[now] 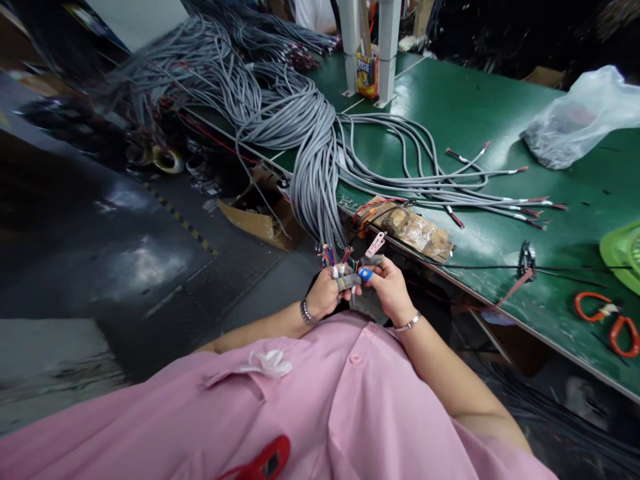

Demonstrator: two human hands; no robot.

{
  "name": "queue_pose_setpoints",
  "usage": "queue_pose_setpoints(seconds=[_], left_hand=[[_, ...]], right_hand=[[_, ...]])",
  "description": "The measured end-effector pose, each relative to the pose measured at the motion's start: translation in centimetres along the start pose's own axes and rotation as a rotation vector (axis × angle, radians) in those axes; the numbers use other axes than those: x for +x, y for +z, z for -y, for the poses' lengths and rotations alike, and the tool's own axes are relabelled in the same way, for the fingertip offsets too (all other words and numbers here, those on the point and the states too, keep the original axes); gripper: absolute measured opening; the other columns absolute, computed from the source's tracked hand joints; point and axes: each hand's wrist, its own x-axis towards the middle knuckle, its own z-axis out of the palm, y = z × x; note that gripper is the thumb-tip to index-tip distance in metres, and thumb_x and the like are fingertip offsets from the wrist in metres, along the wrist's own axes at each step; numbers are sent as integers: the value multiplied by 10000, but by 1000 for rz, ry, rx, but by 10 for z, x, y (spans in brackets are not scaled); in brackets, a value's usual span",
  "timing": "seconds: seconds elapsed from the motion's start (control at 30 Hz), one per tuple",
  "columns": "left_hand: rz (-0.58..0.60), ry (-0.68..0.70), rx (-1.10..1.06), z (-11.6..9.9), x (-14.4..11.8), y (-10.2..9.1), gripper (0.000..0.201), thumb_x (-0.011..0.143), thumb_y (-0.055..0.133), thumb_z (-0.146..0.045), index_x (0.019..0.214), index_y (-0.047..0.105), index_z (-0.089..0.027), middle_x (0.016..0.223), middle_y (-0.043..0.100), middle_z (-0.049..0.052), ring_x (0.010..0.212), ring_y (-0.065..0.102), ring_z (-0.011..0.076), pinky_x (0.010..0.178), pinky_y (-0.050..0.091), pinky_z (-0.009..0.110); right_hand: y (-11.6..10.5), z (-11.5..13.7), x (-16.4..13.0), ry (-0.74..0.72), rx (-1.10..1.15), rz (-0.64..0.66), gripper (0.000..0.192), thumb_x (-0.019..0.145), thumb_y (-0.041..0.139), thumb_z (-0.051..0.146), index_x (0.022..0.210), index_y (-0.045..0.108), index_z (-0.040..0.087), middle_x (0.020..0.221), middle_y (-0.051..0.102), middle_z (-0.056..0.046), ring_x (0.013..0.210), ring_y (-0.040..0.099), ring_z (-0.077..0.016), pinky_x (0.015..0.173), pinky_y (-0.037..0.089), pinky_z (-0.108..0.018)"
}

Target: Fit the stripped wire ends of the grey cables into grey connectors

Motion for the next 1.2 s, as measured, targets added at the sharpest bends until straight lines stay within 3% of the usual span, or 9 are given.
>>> queue_pose_setpoints(seconds=[0.37,0.57,0.7,0.87,0.97,1.1,1.2], left_hand=[[-97,43,-67,5,1,-1,337,656,760,-393,669,548,-132,604,674,58,379,494,71,363,260,187],[-104,62,-92,4,1,0,319,652,763,-374,665,554,-133,568,652,35,361,467,59,365,261,189],[-139,92,-147,-1,0,-1,272,675,740,-341,662,577,-125,545,643,31,342,435,47,357,241,186],[-90,84,-195,-16,-3,7,229,681,719,-317,670,622,-110,536,639,42,340,429,47,356,245,184],[-55,73,-207,-22,-2,14,220,688,703,-311,654,625,-109,537,634,42,344,428,46,358,242,186],[-42,61,-210,-24,4,19,215,687,696,-307,645,624,-109,542,633,42,350,421,43,366,237,191],[-49,50,-204,-22,8,20,215,685,696,-312,656,629,-109,548,635,44,356,418,44,372,238,198]], right_hand=[[-5,-8,3,61,-6,-117,304,617,808,208,874,645,189,748,684,10,589,563,-81,496,399,-183],[0,-12,2,157,169,-61,278,644,784,199,883,641,205,718,632,40,549,532,-67,488,420,-180],[-10,-9,10,190,270,-80,256,736,726,409,872,638,211,801,666,3,629,574,-93,525,475,-196],[-20,1,29,233,285,-57,459,752,590,664,835,632,215,851,693,-35,636,579,-118,524,490,-227],[-15,7,34,136,112,-25,446,766,591,643,834,648,206,807,679,-31,596,546,-114,527,466,-236],[-10,6,34,-163,-215,-185,420,800,580,601,723,652,194,647,615,-7,533,483,-102,506,403,-235],[-10,3,35,-215,-211,-256,462,818,525,636,698,639,205,608,580,1,526,464,-101,501,393,-239]])
